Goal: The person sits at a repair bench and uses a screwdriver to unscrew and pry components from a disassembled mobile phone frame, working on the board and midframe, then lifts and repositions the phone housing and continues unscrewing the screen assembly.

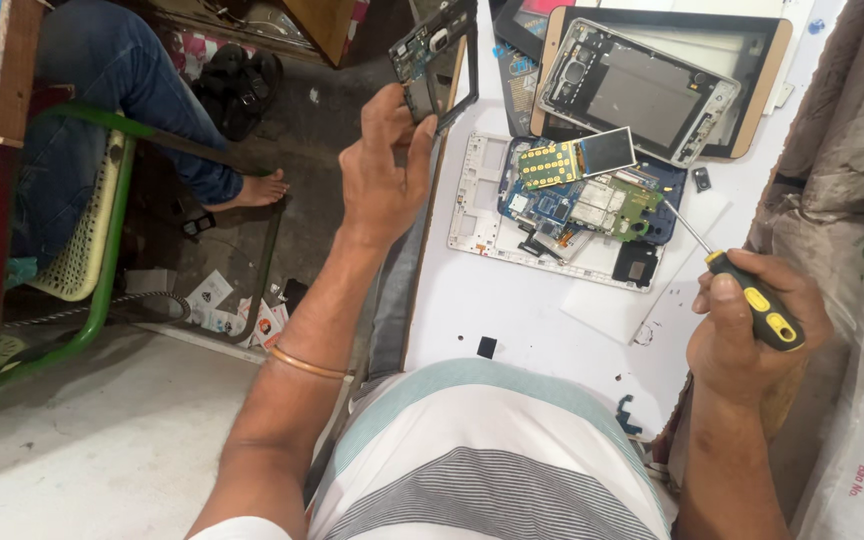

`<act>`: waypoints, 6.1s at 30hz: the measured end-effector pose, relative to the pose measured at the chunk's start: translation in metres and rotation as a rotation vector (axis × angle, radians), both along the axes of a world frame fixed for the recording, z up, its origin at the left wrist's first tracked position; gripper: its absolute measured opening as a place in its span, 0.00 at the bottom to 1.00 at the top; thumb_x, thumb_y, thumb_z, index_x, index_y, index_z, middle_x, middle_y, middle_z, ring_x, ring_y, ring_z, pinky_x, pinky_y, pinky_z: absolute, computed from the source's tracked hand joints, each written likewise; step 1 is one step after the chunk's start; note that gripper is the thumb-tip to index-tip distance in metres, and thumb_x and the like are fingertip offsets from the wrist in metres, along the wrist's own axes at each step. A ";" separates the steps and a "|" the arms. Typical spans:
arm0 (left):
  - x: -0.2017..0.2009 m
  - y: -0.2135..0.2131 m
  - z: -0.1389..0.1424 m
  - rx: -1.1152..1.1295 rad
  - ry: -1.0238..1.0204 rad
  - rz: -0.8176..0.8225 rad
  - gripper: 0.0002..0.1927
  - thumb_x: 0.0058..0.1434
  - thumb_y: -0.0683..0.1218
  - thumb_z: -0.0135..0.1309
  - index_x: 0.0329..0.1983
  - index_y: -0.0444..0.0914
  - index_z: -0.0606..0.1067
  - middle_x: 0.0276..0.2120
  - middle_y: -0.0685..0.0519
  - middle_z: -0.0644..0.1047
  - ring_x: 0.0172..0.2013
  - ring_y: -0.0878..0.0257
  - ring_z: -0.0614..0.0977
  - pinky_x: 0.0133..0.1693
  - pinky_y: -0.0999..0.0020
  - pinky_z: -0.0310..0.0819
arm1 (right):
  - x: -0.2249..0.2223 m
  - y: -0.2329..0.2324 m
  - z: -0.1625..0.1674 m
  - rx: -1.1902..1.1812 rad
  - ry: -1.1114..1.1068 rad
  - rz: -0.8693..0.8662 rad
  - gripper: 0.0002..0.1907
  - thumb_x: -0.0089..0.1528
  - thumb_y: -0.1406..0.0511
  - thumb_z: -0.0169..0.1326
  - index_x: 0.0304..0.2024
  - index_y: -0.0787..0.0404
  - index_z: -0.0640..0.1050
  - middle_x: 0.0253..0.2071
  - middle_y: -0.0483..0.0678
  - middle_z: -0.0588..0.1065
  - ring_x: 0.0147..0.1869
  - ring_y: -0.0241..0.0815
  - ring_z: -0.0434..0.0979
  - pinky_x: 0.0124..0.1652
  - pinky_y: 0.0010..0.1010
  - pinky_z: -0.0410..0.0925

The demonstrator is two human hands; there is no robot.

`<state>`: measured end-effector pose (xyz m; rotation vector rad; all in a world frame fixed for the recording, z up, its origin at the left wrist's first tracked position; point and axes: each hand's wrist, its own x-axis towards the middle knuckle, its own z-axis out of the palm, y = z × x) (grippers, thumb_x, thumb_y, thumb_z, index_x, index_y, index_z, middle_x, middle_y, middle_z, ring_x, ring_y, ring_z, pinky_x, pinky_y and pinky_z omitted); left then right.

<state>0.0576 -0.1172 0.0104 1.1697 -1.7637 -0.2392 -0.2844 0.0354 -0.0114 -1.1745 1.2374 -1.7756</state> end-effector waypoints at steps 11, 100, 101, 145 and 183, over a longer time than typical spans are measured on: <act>-0.016 0.020 0.009 0.570 1.031 -0.299 0.26 0.69 0.39 0.54 0.64 0.37 0.56 0.41 0.44 0.83 0.36 0.61 0.86 0.32 0.65 0.86 | 0.004 -0.001 0.001 0.026 -0.099 0.031 0.12 0.72 0.67 0.63 0.51 0.69 0.75 0.38 0.54 0.76 0.35 0.40 0.80 0.32 0.26 0.71; -0.064 0.076 -0.019 0.996 0.897 -0.683 0.33 0.72 0.42 0.50 0.74 0.34 0.50 0.36 0.43 0.81 0.33 0.58 0.86 0.34 0.65 0.86 | 0.047 -0.013 0.025 0.066 0.414 0.218 0.21 0.60 0.74 0.66 0.53 0.64 0.74 0.49 0.55 0.80 0.43 0.33 0.82 0.43 0.23 0.75; -0.064 0.076 -0.020 0.996 0.902 -0.682 0.33 0.72 0.43 0.50 0.74 0.34 0.49 0.36 0.43 0.80 0.33 0.58 0.86 0.34 0.65 0.86 | 0.047 -0.013 0.025 0.073 0.399 0.223 0.21 0.60 0.74 0.66 0.54 0.64 0.74 0.49 0.55 0.80 0.43 0.33 0.81 0.43 0.23 0.75; -0.066 0.077 -0.024 0.967 0.936 -0.667 0.33 0.73 0.44 0.50 0.74 0.35 0.49 0.39 0.42 0.81 0.35 0.58 0.86 0.35 0.65 0.86 | 0.045 -0.015 0.024 0.067 0.435 0.212 0.20 0.59 0.74 0.66 0.53 0.63 0.75 0.48 0.55 0.81 0.44 0.35 0.82 0.44 0.24 0.75; -0.065 0.077 -0.021 0.918 1.052 -0.658 0.32 0.74 0.44 0.46 0.75 0.41 0.45 0.49 0.40 0.80 0.42 0.58 0.85 0.39 0.63 0.87 | 0.049 -0.021 0.037 0.050 0.825 0.081 0.21 0.63 0.69 0.65 0.57 0.64 0.74 0.40 0.55 0.80 0.40 0.41 0.83 0.37 0.30 0.73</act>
